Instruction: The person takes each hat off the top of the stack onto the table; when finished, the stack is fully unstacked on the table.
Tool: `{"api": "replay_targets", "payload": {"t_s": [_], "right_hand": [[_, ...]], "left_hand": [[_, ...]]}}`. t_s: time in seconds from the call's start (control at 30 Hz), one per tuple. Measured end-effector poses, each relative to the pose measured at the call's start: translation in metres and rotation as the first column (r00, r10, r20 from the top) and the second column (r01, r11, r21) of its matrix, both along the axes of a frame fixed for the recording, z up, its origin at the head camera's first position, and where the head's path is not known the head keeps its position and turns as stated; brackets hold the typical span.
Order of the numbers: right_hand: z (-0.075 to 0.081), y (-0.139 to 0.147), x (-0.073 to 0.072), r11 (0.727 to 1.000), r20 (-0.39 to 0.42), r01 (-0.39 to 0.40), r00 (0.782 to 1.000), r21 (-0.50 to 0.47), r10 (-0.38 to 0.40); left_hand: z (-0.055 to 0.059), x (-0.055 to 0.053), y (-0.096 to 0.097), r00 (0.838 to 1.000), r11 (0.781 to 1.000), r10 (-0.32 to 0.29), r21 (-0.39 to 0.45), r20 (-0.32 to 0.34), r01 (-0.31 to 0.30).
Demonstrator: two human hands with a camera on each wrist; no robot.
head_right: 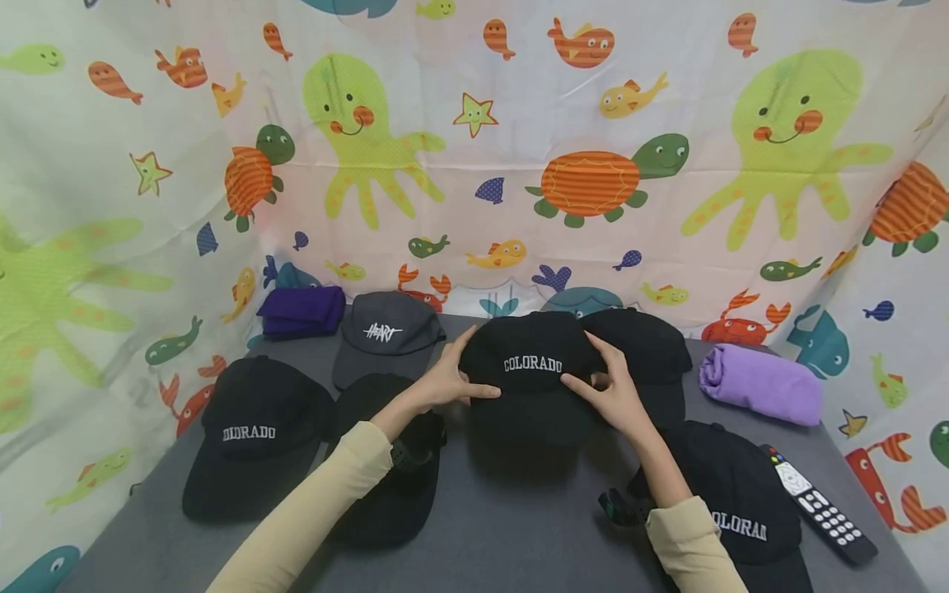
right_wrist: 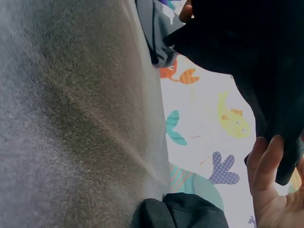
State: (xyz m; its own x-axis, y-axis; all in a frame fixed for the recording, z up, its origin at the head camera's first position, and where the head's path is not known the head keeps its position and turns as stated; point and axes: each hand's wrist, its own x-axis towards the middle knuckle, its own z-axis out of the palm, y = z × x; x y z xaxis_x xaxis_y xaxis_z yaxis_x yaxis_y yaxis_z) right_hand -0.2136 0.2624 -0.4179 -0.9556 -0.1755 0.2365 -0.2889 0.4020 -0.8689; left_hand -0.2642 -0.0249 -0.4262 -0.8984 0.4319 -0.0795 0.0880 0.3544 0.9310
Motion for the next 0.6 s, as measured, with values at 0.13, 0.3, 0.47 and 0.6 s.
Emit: {"api": "replay_targets", "payload": {"t_s": [0.13, 0.3, 0.47, 0.6], "right_hand": [[-0.008, 0.006, 0.001, 0.995, -0.044, -0.042, 0.998, -0.095, 0.038], [-0.013, 0.01, 0.006, 0.979, -0.116, -0.104, 0.99, -0.177, 0.084], [-0.019, 0.011, 0.014, 0.983, -0.101, -0.108, 0.991, -0.149, 0.093], [-0.018, 0.008, 0.025, 0.988, -0.089, -0.107, 0.991, -0.114, 0.097]], "left_hand": [[-0.002, 0.009, -0.001, 1.0, 0.999, -0.026, 0.021, -0.005, 0.026], [-0.002, 0.019, -0.005, 0.998, 0.996, -0.058, 0.069, 0.019, 0.056], [-0.003, 0.027, -0.007, 0.998, 0.996, -0.043, 0.079, -0.046, 0.047], [-0.003, 0.038, -0.008, 0.995, 0.999, -0.025, 0.043, -0.095, 0.029]]}}
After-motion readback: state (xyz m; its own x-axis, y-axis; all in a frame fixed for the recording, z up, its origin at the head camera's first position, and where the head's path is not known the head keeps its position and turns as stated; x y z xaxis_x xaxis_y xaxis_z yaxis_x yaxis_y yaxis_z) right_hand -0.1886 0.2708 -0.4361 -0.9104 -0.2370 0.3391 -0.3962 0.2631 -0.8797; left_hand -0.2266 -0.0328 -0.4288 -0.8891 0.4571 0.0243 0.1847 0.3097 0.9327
